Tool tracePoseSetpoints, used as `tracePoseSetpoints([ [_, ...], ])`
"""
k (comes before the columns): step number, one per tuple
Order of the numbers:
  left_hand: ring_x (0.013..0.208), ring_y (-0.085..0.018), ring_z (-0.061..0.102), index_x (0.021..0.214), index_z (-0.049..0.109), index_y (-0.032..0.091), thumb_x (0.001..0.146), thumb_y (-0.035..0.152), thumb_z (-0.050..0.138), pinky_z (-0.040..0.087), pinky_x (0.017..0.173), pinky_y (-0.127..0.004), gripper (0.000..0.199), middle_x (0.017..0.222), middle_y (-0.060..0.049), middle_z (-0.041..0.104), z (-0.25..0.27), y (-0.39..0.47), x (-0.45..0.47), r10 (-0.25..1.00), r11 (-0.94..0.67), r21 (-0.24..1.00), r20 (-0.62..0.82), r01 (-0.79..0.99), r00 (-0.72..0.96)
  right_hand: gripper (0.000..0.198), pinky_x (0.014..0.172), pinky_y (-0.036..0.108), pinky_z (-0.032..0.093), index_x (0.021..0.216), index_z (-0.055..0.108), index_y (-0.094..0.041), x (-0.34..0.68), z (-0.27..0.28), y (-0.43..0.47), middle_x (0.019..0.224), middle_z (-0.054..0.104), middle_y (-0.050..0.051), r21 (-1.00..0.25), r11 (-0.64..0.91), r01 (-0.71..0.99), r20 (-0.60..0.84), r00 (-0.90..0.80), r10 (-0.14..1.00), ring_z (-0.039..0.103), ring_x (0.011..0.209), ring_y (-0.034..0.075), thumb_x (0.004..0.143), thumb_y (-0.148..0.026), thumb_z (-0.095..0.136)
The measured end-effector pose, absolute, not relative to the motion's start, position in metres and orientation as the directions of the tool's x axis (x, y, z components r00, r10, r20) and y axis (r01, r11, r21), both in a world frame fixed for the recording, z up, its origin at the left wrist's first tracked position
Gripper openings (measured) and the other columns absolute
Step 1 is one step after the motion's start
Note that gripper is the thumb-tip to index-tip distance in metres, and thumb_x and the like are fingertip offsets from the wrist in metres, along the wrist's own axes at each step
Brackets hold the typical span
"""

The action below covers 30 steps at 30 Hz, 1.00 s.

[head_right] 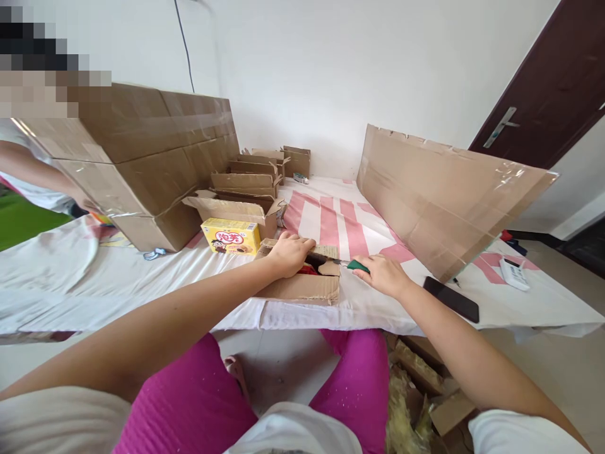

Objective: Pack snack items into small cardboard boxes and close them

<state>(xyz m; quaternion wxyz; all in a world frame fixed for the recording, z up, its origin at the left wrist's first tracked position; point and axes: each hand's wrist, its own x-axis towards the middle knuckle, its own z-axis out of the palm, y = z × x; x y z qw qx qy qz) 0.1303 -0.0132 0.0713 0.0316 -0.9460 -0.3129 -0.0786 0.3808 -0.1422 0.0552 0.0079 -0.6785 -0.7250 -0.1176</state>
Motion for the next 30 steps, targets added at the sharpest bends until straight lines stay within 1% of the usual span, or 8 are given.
tracePoseSetpoints([
  [4,0.099,-0.03,0.062,0.104,0.058,0.02,0.083,0.015,0.044,0.027,0.098,-0.05,0.025,0.103,-0.013,0.07,0.068,-0.013,0.129,0.566,-0.814,-0.011,0.209,0.581,0.798,0.042,0.071,0.031,0.048,0.124,0.061,-0.026,0.408,0.054,-0.143,0.103,0.072,0.007,0.183,-0.065,0.981,0.189,0.03,0.982,0.067,0.091,0.023,0.095,-0.049,0.041],
  [7,0.095,-0.028,0.064,0.108,0.057,0.019,0.084,0.016,0.043,0.026,0.1,-0.047,0.028,0.098,-0.013,0.071,0.068,-0.008,0.13,0.566,-0.812,-0.031,0.205,0.583,0.799,0.044,0.075,0.033,0.049,0.128,0.058,-0.025,0.413,0.059,-0.148,0.109,0.071,0.007,0.077,-0.079,0.994,0.303,0.052,0.952,0.066,0.096,0.024,0.096,-0.048,0.039],
  [10,0.088,-0.028,0.066,0.119,0.052,0.014,0.085,0.017,0.042,0.031,0.096,-0.043,0.035,0.088,-0.014,0.073,0.073,0.001,0.135,0.585,-0.798,-0.063,0.163,0.6,0.795,0.048,0.084,0.034,0.049,0.132,0.056,-0.023,0.404,0.063,-0.149,0.11,0.07,0.009,-0.021,0.124,0.992,0.336,-0.109,0.935,0.064,0.098,0.023,0.097,-0.05,0.036],
  [12,0.087,-0.028,0.067,0.12,0.051,0.012,0.087,0.021,0.04,0.034,0.091,-0.042,0.035,0.088,-0.015,0.073,0.078,0.008,0.139,0.581,-0.802,-0.067,0.144,0.593,0.801,0.051,0.085,0.034,0.048,0.131,0.057,-0.023,0.396,0.063,-0.145,0.103,0.069,0.009,-0.023,0.282,0.959,0.267,-0.265,0.926,0.063,0.095,0.022,0.096,-0.052,0.036],
  [14,0.088,-0.028,0.067,0.114,0.055,0.014,0.09,0.025,0.037,0.036,0.09,-0.041,0.032,0.09,-0.015,0.073,0.083,0.013,0.141,0.572,-0.809,-0.071,0.127,0.583,0.81,0.052,0.083,0.035,0.048,0.13,0.058,-0.022,0.391,0.058,-0.136,0.098,0.068,0.01,0.0,0.325,0.946,0.229,-0.316,0.921,0.061,0.091,0.022,0.096,-0.054,0.035],
  [23,0.091,-0.026,0.068,0.107,0.058,0.019,0.092,0.03,0.038,0.033,0.1,-0.043,0.027,0.09,-0.01,0.074,0.085,0.013,0.138,0.565,-0.82,-0.035,0.12,0.572,0.817,0.044,0.085,0.035,0.047,0.13,0.059,-0.021,0.441,0.027,-0.096,0.097,0.068,0.009,0.035,0.045,0.998,0.264,-0.052,0.963,0.06,0.095,0.023,0.096,-0.045,0.042],
  [26,0.093,-0.027,0.067,0.111,0.054,0.02,0.09,0.034,0.044,0.042,0.09,-0.039,0.027,0.095,-0.009,0.073,0.088,0.017,0.139,0.599,-0.799,0.019,0.12,0.601,0.792,0.042,0.08,0.031,0.047,0.127,0.06,-0.024,0.452,0.012,-0.1,0.098,0.07,0.007,-0.006,-0.063,0.998,0.226,0.063,0.972,0.061,0.096,0.022,0.096,-0.044,0.041],
  [30,0.099,-0.027,0.065,0.119,0.047,0.021,0.086,0.038,0.053,0.047,0.078,-0.033,0.037,0.112,-0.01,0.067,0.094,0.028,0.142,0.649,-0.76,0.075,0.153,0.646,0.745,0.042,0.076,0.03,0.045,0.125,0.061,-0.024,0.434,-0.019,-0.114,0.098,0.069,0.008,0.016,-0.074,0.997,0.138,0.071,0.988,0.062,0.093,0.022,0.096,-0.045,0.041],
])
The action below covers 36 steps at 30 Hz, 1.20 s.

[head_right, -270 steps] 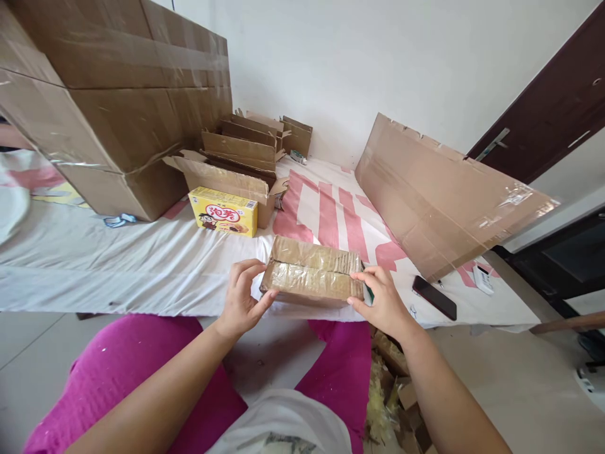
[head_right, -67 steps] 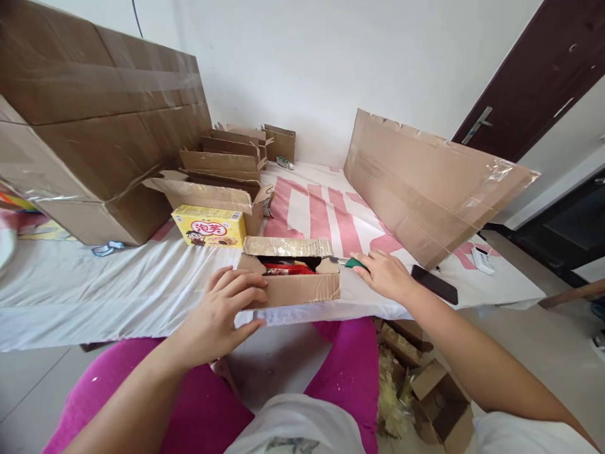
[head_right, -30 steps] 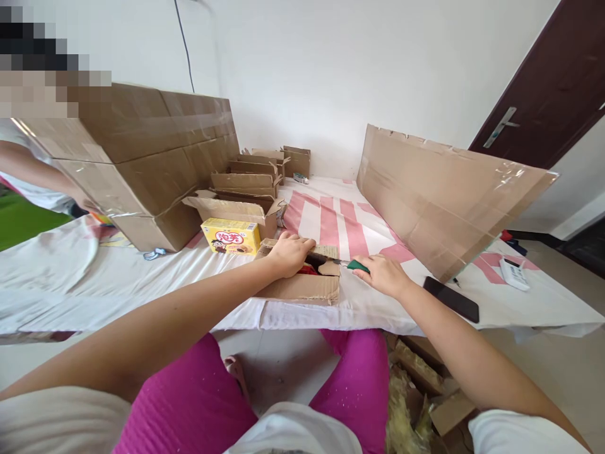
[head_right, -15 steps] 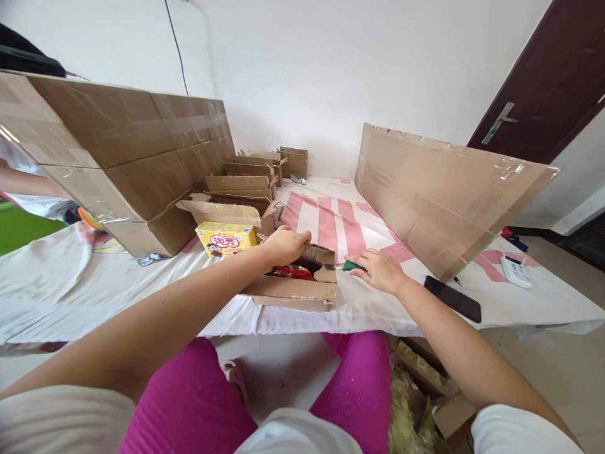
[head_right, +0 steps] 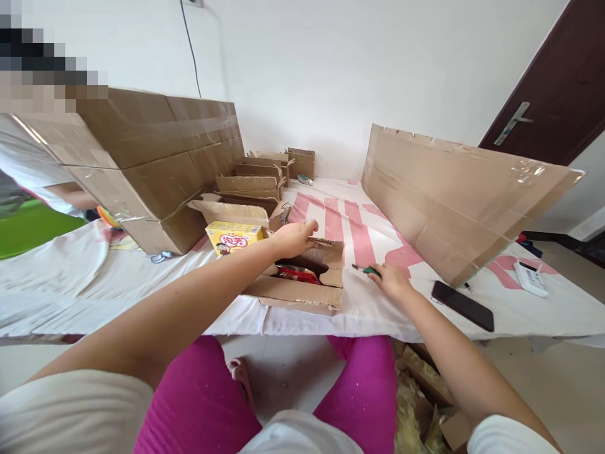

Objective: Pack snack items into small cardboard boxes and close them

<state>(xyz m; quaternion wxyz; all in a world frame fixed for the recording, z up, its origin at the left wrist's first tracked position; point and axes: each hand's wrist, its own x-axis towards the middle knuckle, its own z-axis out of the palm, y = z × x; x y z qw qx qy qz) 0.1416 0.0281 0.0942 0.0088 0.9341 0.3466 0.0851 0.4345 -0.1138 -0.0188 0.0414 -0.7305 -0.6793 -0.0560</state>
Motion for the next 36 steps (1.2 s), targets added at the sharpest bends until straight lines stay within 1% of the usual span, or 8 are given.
tracePoseSetpoints([
  [5,0.098,-0.027,0.063,0.119,0.049,0.019,0.086,0.034,0.056,0.047,0.08,-0.035,0.037,0.114,-0.012,0.062,0.097,0.036,0.14,0.665,-0.744,0.093,0.198,0.661,0.72,0.04,0.085,0.036,0.042,0.13,0.057,-0.02,0.399,-0.065,-0.13,0.108,0.063,0.013,0.135,-0.136,0.982,0.183,0.11,0.977,0.056,0.102,0.026,0.094,-0.035,0.045],
  [10,0.127,-0.029,0.042,0.111,0.059,0.021,0.088,0.019,0.047,0.032,0.105,-0.044,0.026,0.134,-0.012,0.049,0.097,0.046,0.122,0.599,-0.782,0.083,0.373,0.618,0.708,0.04,0.09,0.041,0.041,0.128,0.055,-0.017,0.399,-0.088,-0.137,0.113,0.061,0.013,0.101,-0.173,0.98,0.36,0.126,0.925,0.052,0.107,0.029,0.093,-0.034,0.045],
  [13,0.129,-0.031,0.036,0.086,0.068,0.022,0.085,0.018,0.05,0.024,0.108,-0.047,0.019,0.119,-0.011,0.061,0.089,0.061,0.104,0.648,-0.76,0.221,0.341,0.612,0.681,0.039,0.092,0.043,0.041,0.123,0.058,-0.015,0.403,-0.091,-0.137,0.114,0.061,0.014,0.067,-0.157,0.985,0.425,0.114,0.898,0.051,0.108,0.03,0.091,-0.034,0.048],
  [17,0.105,-0.028,0.056,0.071,0.069,0.022,0.08,0.033,0.058,0.04,0.094,-0.039,0.019,0.087,-0.008,0.07,0.065,0.075,0.079,0.744,-0.65,0.415,0.174,0.637,0.645,0.036,0.091,0.045,0.043,0.118,0.061,-0.018,0.403,-0.091,-0.137,0.11,0.061,0.014,0.036,-0.134,0.99,0.459,0.102,0.882,0.052,0.105,0.03,0.089,-0.034,0.048],
  [22,0.093,-0.023,0.065,0.11,0.066,0.018,0.096,0.052,0.012,0.049,0.082,-0.033,0.066,0.1,-0.01,0.072,0.028,0.072,0.05,0.804,-0.512,0.67,0.153,0.537,0.575,0.035,0.092,0.043,0.044,0.115,0.061,-0.016,0.405,-0.093,-0.136,0.106,0.063,0.014,0.04,-0.124,0.991,0.454,0.092,0.886,0.053,0.103,0.03,0.089,-0.033,0.045],
  [25,0.092,-0.02,0.067,0.13,0.051,0.015,0.094,0.052,-0.006,0.051,0.082,-0.033,0.076,0.101,-0.012,0.071,0.0,0.063,0.037,0.842,-0.319,0.906,0.136,0.278,0.521,0.035,0.093,0.043,0.044,0.115,0.061,-0.015,0.411,-0.097,-0.135,0.105,0.063,0.014,0.054,-0.125,0.991,0.442,0.089,0.893,0.054,0.102,0.03,0.087,-0.031,0.046],
  [28,0.092,-0.018,0.068,0.133,0.042,0.013,0.095,0.053,-0.001,0.051,0.084,-0.035,0.07,0.108,-0.016,0.068,-0.028,0.056,0.029,0.904,-0.097,0.995,0.098,-0.023,0.417,0.034,0.092,0.044,0.045,0.113,0.06,-0.018,0.419,-0.102,-0.134,0.104,0.064,0.013,0.069,-0.099,0.993,0.425,0.06,0.903,0.055,0.101,0.03,0.084,-0.028,0.047],
  [36,0.09,-0.017,0.065,0.108,0.051,0.016,0.088,0.048,0.046,0.051,0.082,-0.032,0.038,0.107,-0.01,0.066,-0.042,0.062,0.008,0.957,-0.137,0.986,0.157,-0.098,0.243,0.034,0.096,0.044,0.043,0.11,0.061,-0.016,0.433,-0.108,-0.131,0.107,0.065,0.016,0.141,-0.076,0.987,0.397,0.014,0.918,0.056,0.102,0.032,0.082,-0.028,0.046],
])
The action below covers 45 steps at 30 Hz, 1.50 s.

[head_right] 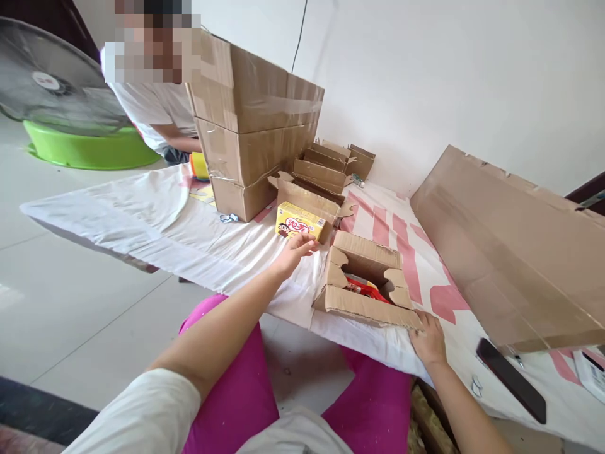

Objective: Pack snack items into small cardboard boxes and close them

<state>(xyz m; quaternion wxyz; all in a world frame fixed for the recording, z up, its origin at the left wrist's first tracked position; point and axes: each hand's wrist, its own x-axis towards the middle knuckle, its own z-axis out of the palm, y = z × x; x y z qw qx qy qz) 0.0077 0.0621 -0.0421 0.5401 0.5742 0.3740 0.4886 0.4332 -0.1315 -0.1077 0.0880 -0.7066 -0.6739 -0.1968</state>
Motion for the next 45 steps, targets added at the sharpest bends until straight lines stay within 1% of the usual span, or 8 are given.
tracePoseSetpoints([
  [10,0.083,-0.017,0.06,0.091,0.058,0.019,0.081,0.031,0.059,0.048,0.08,-0.033,0.016,0.092,-0.004,0.066,-0.033,0.045,0.01,0.896,-0.394,0.919,0.379,0.024,0.23,0.032,0.093,0.041,0.044,0.107,0.065,-0.014,0.424,-0.103,-0.127,0.103,0.065,0.013,0.125,-0.157,0.98,0.381,0.099,0.919,0.057,0.099,0.028,0.083,-0.027,0.048],
  [22,0.096,-0.021,0.058,0.103,0.059,0.018,0.094,0.046,0.042,0.046,0.089,-0.037,0.034,0.101,-0.008,0.064,-0.015,0.018,0.013,0.649,-0.757,0.649,0.732,0.076,0.205,0.033,0.093,0.042,0.045,0.111,0.063,-0.016,0.419,-0.097,-0.129,0.104,0.065,0.012,0.074,-0.13,0.989,0.371,0.093,0.924,0.056,0.1,0.028,0.083,-0.027,0.048],
  [29,0.139,-0.029,0.031,0.126,0.053,0.022,0.091,0.058,0.042,0.028,0.115,-0.049,0.051,0.148,-0.013,0.034,-0.018,0.004,0.027,0.621,-0.737,0.676,0.669,0.012,0.409,0.036,0.092,0.045,0.046,0.111,0.061,-0.015,0.42,-0.101,-0.129,0.107,0.066,0.014,-0.022,-0.141,0.99,0.398,0.139,0.907,0.058,0.101,0.03,0.079,-0.03,0.052],
  [34,0.143,-0.031,0.024,0.133,0.045,0.023,0.088,0.054,0.052,0.025,0.116,-0.053,0.055,0.151,-0.014,0.028,-0.024,0.009,0.023,0.608,-0.726,0.687,0.66,-0.027,0.442,0.044,0.085,0.046,0.049,0.11,0.059,-0.014,0.401,-0.054,-0.113,0.105,0.066,0.016,-0.421,-0.145,0.895,0.525,0.371,0.766,0.062,0.097,0.028,0.088,-0.048,0.041],
  [37,0.142,-0.031,0.027,0.132,0.045,0.023,0.089,0.05,0.053,0.027,0.115,-0.053,0.052,0.15,-0.014,0.03,-0.021,0.008,0.02,0.596,-0.731,0.682,0.65,-0.016,0.472,0.045,0.087,0.042,0.049,0.115,0.056,-0.016,0.366,0.004,-0.101,0.114,0.064,0.015,-0.464,-0.011,0.886,0.611,0.329,0.72,0.06,0.103,0.025,0.093,-0.05,0.037],
  [40,0.141,-0.03,0.029,0.131,0.046,0.022,0.091,0.047,0.05,0.027,0.115,-0.053,0.047,0.145,-0.013,0.037,-0.019,0.006,0.019,0.562,-0.764,0.645,0.67,-0.005,0.486,0.032,0.095,0.041,0.044,0.113,0.06,-0.02,0.317,0.056,-0.089,0.113,0.065,0.011,-0.224,0.295,0.929,0.568,-0.122,0.814,0.058,0.107,0.023,0.093,-0.042,0.047],
  [42,0.141,-0.031,0.029,0.131,0.046,0.022,0.091,0.047,0.049,0.027,0.115,-0.053,0.047,0.143,-0.013,0.04,-0.019,0.006,0.018,0.542,-0.783,0.622,0.685,-0.004,0.488,0.026,0.095,0.04,0.041,0.111,0.063,-0.022,0.287,0.077,-0.081,0.107,0.068,0.007,-0.079,0.468,0.88,0.263,-0.435,0.861,0.059,0.102,0.021,0.094,-0.035,0.048],
  [45,0.141,-0.031,0.029,0.131,0.045,0.021,0.091,0.047,0.05,0.029,0.114,-0.053,0.048,0.144,-0.014,0.039,-0.018,0.007,0.017,0.548,-0.777,0.629,0.673,0.005,0.496,0.026,0.098,0.045,0.032,0.108,0.068,-0.024,0.262,0.091,-0.073,0.094,0.07,0.005,0.116,0.517,0.848,-0.029,-0.517,0.855,0.059,0.093,0.02,0.095,-0.027,0.046],
])
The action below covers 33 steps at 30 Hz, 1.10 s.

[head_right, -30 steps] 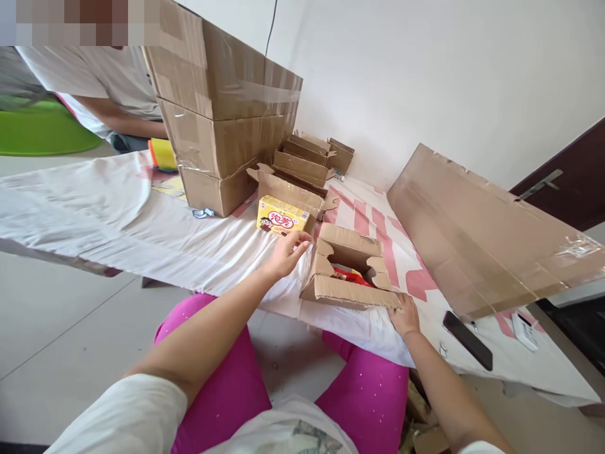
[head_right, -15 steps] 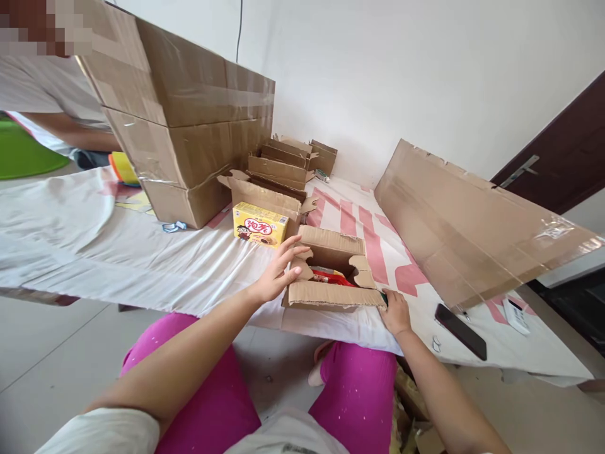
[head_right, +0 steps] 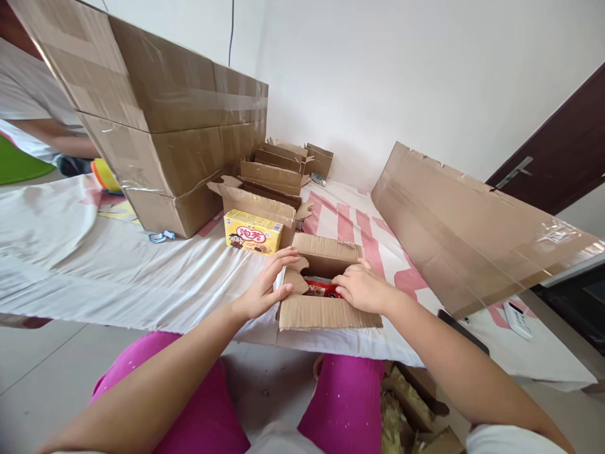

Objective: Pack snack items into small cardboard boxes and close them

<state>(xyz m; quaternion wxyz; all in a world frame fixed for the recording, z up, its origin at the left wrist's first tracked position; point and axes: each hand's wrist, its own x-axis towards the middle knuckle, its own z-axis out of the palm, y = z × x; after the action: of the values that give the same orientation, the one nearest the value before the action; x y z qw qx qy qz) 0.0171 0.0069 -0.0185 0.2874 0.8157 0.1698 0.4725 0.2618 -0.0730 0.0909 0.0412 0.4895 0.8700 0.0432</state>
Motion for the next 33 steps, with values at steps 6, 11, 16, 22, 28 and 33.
tracePoseSetpoints([
  [6,0.14,-0.031,0.03,0.13,0.045,0.021,0.09,0.047,0.05,0.03,0.114,-0.052,0.047,0.144,-0.014,0.039,-0.017,0.008,0.016,0.564,-0.766,0.643,0.656,0.02,0.502,0.026,0.094,0.048,0.027,0.082,0.072,-0.019,0.276,0.105,-0.088,0.085,0.07,0.01,0.429,0.271,0.862,0.105,-0.345,0.933,0.056,0.09,0.025,0.089,-0.025,0.048],
  [11,0.139,-0.032,0.033,0.129,0.047,0.021,0.091,0.045,0.048,0.032,0.112,-0.052,0.044,0.142,-0.014,0.041,-0.015,0.008,0.017,0.561,-0.778,0.627,0.666,0.039,0.492,0.04,0.085,0.038,0.041,0.114,0.065,-0.019,0.312,0.078,-0.099,0.102,0.071,0.01,0.171,0.057,0.984,0.14,-0.082,0.987,0.062,0.09,0.023,0.081,-0.011,0.044],
  [16,0.135,-0.031,0.037,0.131,0.046,0.022,0.093,0.042,0.042,0.032,0.111,-0.05,0.043,0.141,-0.013,0.043,-0.01,0.007,0.017,0.517,-0.832,0.545,0.689,0.108,0.508,0.037,0.084,0.035,0.05,0.119,0.06,-0.019,0.326,0.035,-0.103,0.112,0.07,0.008,-0.282,-0.002,0.96,0.265,0.08,0.961,0.066,0.098,0.021,0.091,-0.022,0.036],
  [22,0.134,-0.031,0.037,0.133,0.043,0.021,0.094,0.046,0.036,0.032,0.111,-0.05,0.047,0.143,-0.014,0.039,-0.011,0.007,0.018,0.535,-0.829,0.543,0.698,0.136,0.477,0.041,0.082,0.039,0.054,0.118,0.062,-0.021,0.321,0.022,-0.111,0.109,0.071,0.009,-0.448,-0.044,0.893,0.275,0.185,0.944,0.067,0.095,0.024,0.09,-0.047,0.049],
  [28,0.14,-0.032,0.028,0.137,0.036,0.021,0.092,0.054,0.041,0.026,0.113,-0.053,0.056,0.147,-0.016,0.031,-0.018,0.009,0.022,0.549,-0.798,0.602,0.704,0.032,0.451,0.032,0.102,0.053,0.043,0.112,0.067,-0.022,0.3,0.057,-0.099,0.128,0.058,0.012,-0.074,0.191,0.979,0.397,-0.147,0.906,0.052,0.12,0.031,0.083,-0.035,0.063],
  [33,0.14,-0.035,0.027,0.142,0.03,0.023,0.086,0.06,0.049,0.027,0.112,-0.056,0.069,0.148,-0.017,0.03,-0.022,0.014,0.021,0.533,-0.79,0.613,0.709,-0.028,0.462,0.03,0.104,0.048,0.045,0.119,0.064,-0.023,0.251,0.075,-0.067,0.127,0.061,0.009,-0.109,0.538,0.836,0.178,-0.516,0.838,0.055,0.121,0.025,0.093,-0.025,0.049],
])
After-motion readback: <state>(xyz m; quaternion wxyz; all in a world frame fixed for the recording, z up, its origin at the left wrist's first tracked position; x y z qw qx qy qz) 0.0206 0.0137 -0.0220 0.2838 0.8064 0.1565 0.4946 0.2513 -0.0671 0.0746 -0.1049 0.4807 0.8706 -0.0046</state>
